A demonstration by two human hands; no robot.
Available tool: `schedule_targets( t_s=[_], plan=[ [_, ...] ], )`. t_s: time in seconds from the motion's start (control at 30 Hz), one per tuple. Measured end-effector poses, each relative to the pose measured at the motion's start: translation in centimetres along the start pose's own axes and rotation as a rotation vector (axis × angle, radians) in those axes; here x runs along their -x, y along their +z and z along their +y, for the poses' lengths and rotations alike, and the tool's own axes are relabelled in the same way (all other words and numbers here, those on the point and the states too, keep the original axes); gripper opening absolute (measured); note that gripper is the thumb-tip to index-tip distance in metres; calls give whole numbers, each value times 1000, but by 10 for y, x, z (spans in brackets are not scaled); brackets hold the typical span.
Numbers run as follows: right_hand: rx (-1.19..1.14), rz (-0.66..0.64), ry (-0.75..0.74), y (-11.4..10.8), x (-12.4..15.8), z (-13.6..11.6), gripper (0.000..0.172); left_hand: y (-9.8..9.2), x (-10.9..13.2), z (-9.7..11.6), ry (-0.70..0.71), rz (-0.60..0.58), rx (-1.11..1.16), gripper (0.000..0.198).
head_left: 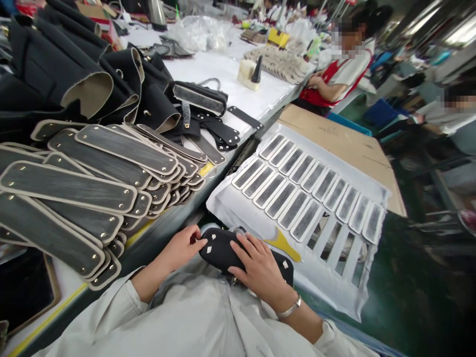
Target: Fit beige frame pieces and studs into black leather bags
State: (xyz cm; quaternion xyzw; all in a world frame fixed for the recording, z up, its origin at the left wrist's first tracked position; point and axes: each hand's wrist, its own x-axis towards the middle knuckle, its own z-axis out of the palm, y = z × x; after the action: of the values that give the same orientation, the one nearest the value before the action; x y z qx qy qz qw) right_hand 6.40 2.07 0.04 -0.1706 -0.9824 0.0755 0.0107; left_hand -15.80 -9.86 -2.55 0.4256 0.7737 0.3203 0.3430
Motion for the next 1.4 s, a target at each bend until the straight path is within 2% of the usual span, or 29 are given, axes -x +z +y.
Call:
schedule_targets(
  t_s=[0.2,0.33,0.43,0.57,0.63,0.7,1.0,1.17,1.4],
  plan=[
    [76,46,118,-15,70,42,49,7,1,4,-21,59,57,22],
    [57,78,161,-20,88,49,43,10,-3,0,-61,39,131,28],
    [-1,105,224,-20,77,38,42,15,-4,-3,-27,13,224,39],
    [-102,83,221,-16,47,13,67,22,4,3,93,-73,170,72],
    [-115,71,177,-11,33,5,77,27,9,6,132,-74,80,91],
    [-107,69,154,-7,24,2,81,30,11,8,138,-50,48,98],
    [-100,42,144,-3,19,3,81,33,13,12,99,-8,51,93],
    [-105,51,209,-5,16,-2,72,35,14,9,80,-9,106,91],
    [-179,11,183,-4,2,-1,88,32,7,5,48,-57,204,82]
  ],
)
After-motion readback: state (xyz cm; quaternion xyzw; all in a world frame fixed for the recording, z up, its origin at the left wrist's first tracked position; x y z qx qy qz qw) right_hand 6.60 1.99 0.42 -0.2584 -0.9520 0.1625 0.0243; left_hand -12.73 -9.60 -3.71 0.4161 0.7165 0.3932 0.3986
